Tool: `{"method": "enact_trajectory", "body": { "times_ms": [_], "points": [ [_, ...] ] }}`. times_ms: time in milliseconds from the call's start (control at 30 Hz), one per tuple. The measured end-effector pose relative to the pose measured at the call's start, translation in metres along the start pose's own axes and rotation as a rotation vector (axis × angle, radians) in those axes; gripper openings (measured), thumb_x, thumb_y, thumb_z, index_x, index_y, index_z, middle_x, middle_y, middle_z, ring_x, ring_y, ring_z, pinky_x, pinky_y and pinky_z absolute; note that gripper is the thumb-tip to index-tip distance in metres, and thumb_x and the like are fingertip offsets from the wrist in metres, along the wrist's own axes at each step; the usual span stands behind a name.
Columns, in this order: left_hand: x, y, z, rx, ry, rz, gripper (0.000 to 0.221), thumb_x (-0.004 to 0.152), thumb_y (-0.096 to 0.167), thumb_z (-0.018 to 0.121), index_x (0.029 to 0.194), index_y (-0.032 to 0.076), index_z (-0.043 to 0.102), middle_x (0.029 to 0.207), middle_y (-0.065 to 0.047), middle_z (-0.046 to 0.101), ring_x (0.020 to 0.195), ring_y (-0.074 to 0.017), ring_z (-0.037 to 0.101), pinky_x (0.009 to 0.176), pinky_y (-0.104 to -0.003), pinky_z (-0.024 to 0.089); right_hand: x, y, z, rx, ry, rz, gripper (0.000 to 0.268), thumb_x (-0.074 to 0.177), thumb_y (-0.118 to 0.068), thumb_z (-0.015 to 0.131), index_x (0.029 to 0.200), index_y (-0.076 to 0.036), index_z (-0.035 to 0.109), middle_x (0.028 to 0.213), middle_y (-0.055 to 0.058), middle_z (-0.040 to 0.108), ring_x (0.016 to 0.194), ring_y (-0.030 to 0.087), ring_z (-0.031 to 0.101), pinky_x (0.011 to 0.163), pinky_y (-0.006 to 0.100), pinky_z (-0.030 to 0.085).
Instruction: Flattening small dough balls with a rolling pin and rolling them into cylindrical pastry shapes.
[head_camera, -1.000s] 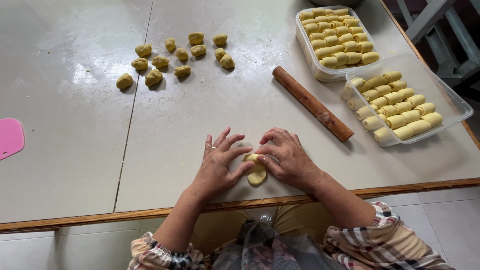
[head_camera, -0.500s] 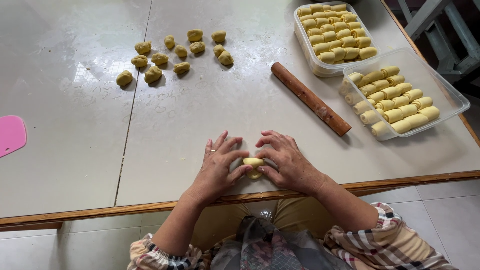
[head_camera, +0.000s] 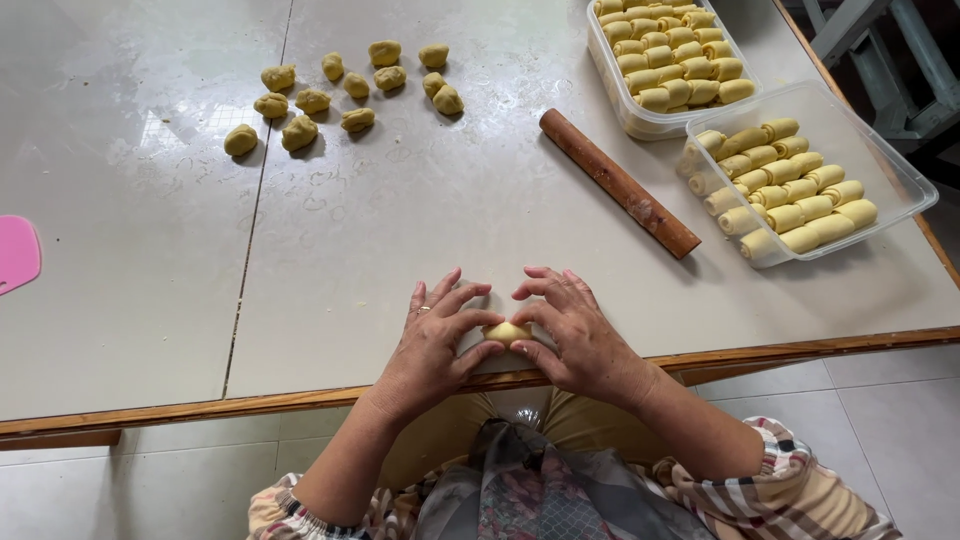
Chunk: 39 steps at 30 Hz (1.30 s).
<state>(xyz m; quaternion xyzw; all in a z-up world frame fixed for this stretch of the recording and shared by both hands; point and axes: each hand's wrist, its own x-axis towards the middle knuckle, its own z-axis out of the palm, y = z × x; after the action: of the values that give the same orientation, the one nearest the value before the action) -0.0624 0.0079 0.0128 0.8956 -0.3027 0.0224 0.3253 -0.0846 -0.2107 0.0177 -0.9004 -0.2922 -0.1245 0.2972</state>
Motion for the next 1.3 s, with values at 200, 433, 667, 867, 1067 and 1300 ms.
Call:
{"method": "enact_trajectory", "body": {
  "times_ms": [200, 433, 667, 867, 1067, 1300],
  "points": [
    [-0.008, 0.009, -0.002, -0.003, -0.019, -0.012, 0.056, 0.074, 0.053, 0.073, 0.118, 0.023, 0.058, 0.133, -0.004, 0.051, 0.139, -0.0349, 0.028, 0.109, -0.064, 0.013, -0.011, 0.001, 0.008, 0.003, -0.042, 0.031, 0.029, 0.084, -0.033, 0.068, 0.106, -0.016, 0.062, 0.113, 0.004, 0.056, 0.132, 0.030, 0.041, 0.108, 0.060, 0.018],
    [-0.016, 0.011, 0.009, 0.018, 0.022, 0.018, 0.036, 0.077, 0.041, 0.074, 0.104, 0.019, 0.067, 0.131, -0.004, 0.053, 0.138, -0.0348, 0.030, 0.110, -0.061, 0.014, -0.014, -0.017, -0.004, 0.051, -0.080, 0.047, 0.052, 0.077, -0.042, 0.074, 0.117, -0.015, 0.056, 0.116, 0.007, 0.053, 0.132, 0.033, 0.040, 0.109, 0.062, 0.014],
    [-0.019, 0.022, -0.006, -0.024, 0.091, -0.025, 0.064, 0.070, 0.034, 0.077, 0.125, 0.015, 0.051, 0.135, -0.010, 0.050, 0.137, -0.0387, 0.029, 0.109, -0.062, 0.012, -0.018, 0.003, 0.012, 0.023, -0.040, 0.029, 0.036, 0.078, -0.029, 0.073, 0.110, -0.016, 0.062, 0.108, 0.005, 0.057, 0.122, 0.028, 0.050, 0.108, 0.062, 0.017],
    [-0.017, 0.005, -0.021, -0.015, 0.251, -0.181, 0.093, 0.071, 0.050, 0.078, 0.143, 0.007, 0.037, 0.140, -0.019, 0.044, 0.137, -0.0442, 0.025, 0.107, -0.067, 0.013, 0.021, 0.005, 0.016, -0.110, -0.006, 0.041, 0.040, 0.084, -0.039, 0.066, 0.114, -0.014, 0.060, 0.111, 0.007, 0.054, 0.121, 0.029, 0.050, 0.106, 0.062, 0.024],
    [-0.029, 0.001, -0.023, -0.007, 0.283, -0.278, 0.081, 0.081, 0.047, 0.069, 0.144, 0.007, 0.037, 0.142, -0.017, 0.041, 0.139, -0.0425, 0.021, 0.108, -0.065, 0.010, 0.036, -0.013, 0.015, -0.125, -0.071, -0.082, 0.050, 0.093, -0.038, 0.052, 0.135, -0.011, 0.049, 0.126, 0.013, 0.053, 0.124, 0.034, 0.049, 0.104, 0.057, 0.031],
    [-0.031, -0.009, -0.015, -0.006, 0.353, -0.310, 0.077, 0.084, 0.045, 0.066, 0.144, 0.007, 0.036, 0.142, -0.017, 0.040, 0.140, -0.0410, 0.021, 0.109, -0.064, 0.008, 0.044, -0.011, 0.020, -0.165, -0.015, -0.139, 0.036, 0.095, -0.025, 0.051, 0.129, -0.013, 0.056, 0.121, 0.010, 0.063, 0.113, 0.029, 0.060, 0.098, 0.044, 0.045]
  ]
}}
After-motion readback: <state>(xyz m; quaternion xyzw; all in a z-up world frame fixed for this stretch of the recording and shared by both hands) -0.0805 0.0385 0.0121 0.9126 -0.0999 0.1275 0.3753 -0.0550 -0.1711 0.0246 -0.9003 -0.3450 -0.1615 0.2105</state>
